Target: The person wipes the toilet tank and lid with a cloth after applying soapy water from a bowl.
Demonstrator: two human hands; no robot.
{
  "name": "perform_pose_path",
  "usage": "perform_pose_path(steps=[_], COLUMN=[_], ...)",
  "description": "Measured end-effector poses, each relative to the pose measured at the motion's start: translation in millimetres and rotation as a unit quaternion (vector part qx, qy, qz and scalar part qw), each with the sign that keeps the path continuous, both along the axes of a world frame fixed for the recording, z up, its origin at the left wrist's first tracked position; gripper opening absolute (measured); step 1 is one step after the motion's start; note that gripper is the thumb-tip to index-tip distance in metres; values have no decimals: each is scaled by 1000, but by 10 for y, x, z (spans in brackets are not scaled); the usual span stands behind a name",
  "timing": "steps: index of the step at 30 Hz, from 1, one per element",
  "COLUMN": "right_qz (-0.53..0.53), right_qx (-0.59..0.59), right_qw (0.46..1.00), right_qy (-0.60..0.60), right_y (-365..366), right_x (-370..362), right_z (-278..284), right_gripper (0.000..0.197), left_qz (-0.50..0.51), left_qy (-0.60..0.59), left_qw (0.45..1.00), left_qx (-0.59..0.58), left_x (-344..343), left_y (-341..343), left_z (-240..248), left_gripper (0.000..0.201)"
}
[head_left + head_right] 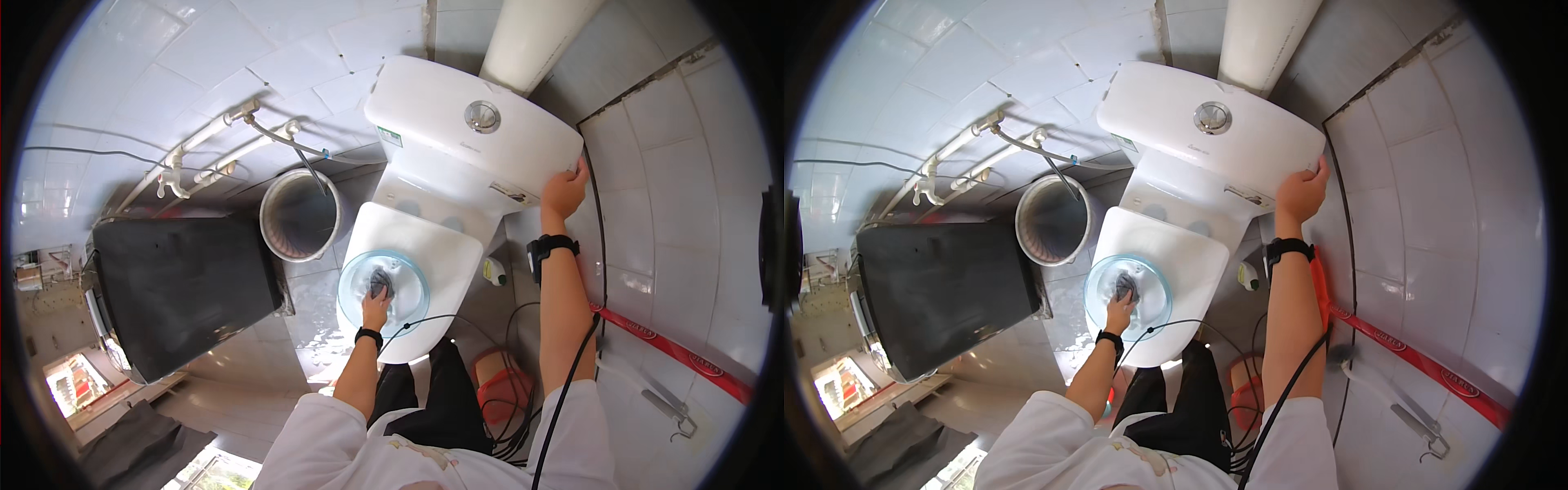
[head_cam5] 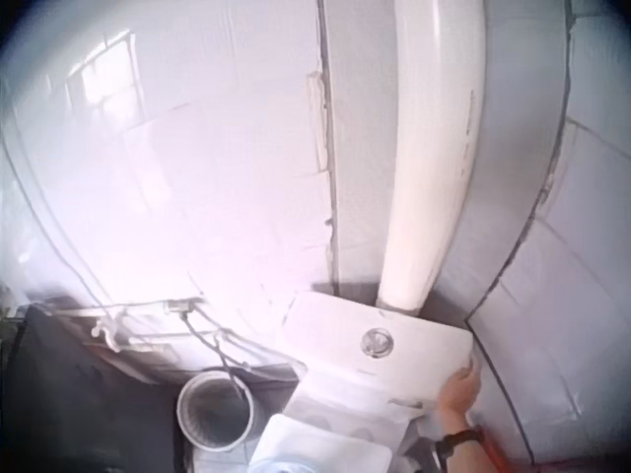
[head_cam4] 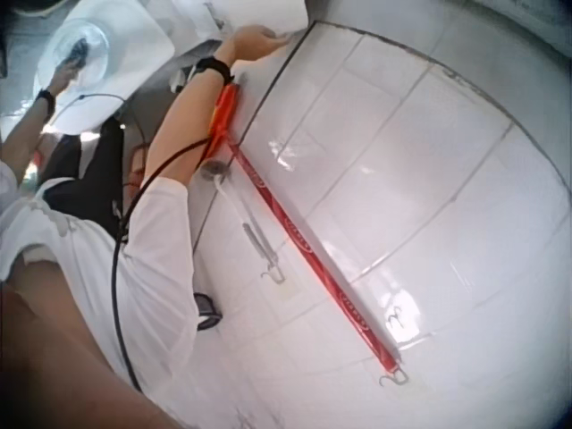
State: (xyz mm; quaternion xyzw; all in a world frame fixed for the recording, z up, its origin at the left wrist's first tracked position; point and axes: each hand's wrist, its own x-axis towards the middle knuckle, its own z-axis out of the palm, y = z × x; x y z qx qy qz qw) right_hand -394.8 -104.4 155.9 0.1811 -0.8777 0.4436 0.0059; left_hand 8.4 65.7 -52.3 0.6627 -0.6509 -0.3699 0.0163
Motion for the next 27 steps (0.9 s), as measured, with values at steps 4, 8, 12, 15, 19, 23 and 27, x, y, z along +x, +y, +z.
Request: perform_pose_path(steps=[4, 8, 12, 15, 19, 23, 27], right_qz=[-7, 1, -3, -5, -16, -13, -3], right_qx=[-6, -12, -7, -5, -6, -18, -29], right_qw=[999, 1000, 1000, 1000, 1000, 1000, 1000], right_qy=[33, 24, 2, 16, 0, 8, -5], right_y=[78, 43, 25, 37, 30, 50, 37], right_x=[-159, -97, -76, -129, -131, -164, -99], right_z=[-104, -117, 5, -57, -57, -65, -104], right_gripper=[37, 37, 36, 36, 36, 36, 35], left_qz=[-5, -23, 22, 64, 21, -9, -9], left_qy=[12, -44, 63, 176, 315, 442, 412], left_qw=[1000, 997, 998, 982, 936, 856, 863], left_qx=[21, 52, 17, -36, -154, -268, -293], left_x=[-269, -173, -287, -566, -1060, -1702, -2220], left_y=[184, 95, -165, -476, -1147, -1782, -2243], left_z=[-58, -34, 365, 930, 1867, 2413, 2451], left_gripper=[40, 24, 23, 21, 20, 20, 20])
